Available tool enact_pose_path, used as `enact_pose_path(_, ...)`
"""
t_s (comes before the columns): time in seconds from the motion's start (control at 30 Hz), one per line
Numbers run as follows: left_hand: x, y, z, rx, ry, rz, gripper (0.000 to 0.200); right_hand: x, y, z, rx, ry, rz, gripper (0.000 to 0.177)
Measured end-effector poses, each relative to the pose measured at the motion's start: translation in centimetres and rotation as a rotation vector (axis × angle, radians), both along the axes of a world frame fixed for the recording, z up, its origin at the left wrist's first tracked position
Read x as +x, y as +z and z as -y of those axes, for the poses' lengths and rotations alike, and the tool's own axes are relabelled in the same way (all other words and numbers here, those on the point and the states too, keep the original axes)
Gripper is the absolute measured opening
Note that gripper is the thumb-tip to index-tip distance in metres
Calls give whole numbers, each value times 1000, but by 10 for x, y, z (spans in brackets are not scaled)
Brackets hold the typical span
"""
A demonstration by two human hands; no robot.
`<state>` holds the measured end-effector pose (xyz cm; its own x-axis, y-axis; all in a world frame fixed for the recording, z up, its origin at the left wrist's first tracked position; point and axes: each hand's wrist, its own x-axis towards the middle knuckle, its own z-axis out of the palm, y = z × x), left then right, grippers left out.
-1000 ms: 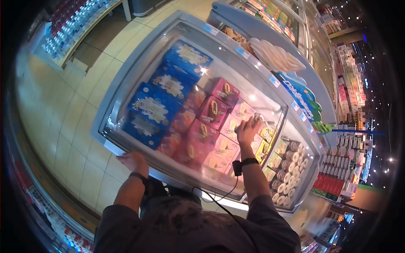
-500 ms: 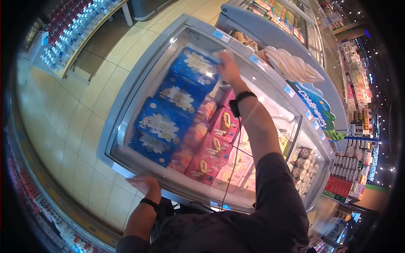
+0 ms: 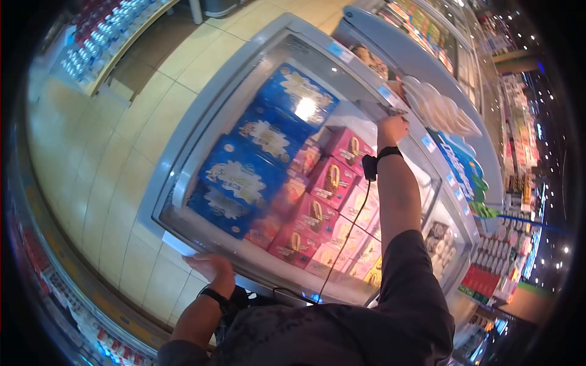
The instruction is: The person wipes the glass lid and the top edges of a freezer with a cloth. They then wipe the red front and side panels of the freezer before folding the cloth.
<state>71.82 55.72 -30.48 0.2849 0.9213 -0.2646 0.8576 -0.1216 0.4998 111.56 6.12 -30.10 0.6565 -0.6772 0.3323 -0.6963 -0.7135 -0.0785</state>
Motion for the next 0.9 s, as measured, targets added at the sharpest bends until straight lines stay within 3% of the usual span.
enact_pose_path(0.07,7,14,3,-15,-5,7,61,28,2,-37,-8,2,5,38)
enact_pose_path(0.13,8,18,4,-22,13,36,60,46,8,-88,85,328,222,36)
enact_pose_path(0.2,7,16,1,-31,19,70,60,73,15,-150,114,832,327,38)
enact_pose_path(0.27,3,6,-1,27,-29,68,59,113,9,-211,265,1148,233,47)
enact_pose_path(0.4,0,10,-7,-43,-35,39,62,137,11,-265,138,1040,56,56)
enact_pose_path(0.53,10,24,-3,-124,9,48,66,135,25,-240,362,1138,-3,57)
enact_pose_path(0.63,9,21,-6,-119,-9,23,68,121,33,-261,392,1004,-82,56)
enact_pose_path(0.7,8,24,-6,-115,1,30,68,92,34,-275,548,914,40,55)
enact_pose_path(0.73,6,20,-5,-70,-20,10,69,74,32,-282,755,919,156,54)
enact_pose_path(0.87,2,12,-6,-22,-13,87,79,13,61,-316,852,1035,220,53)
enact_pose_path(0.9,3,11,-7,-27,-5,84,79,11,66,-328,729,1145,254,49)
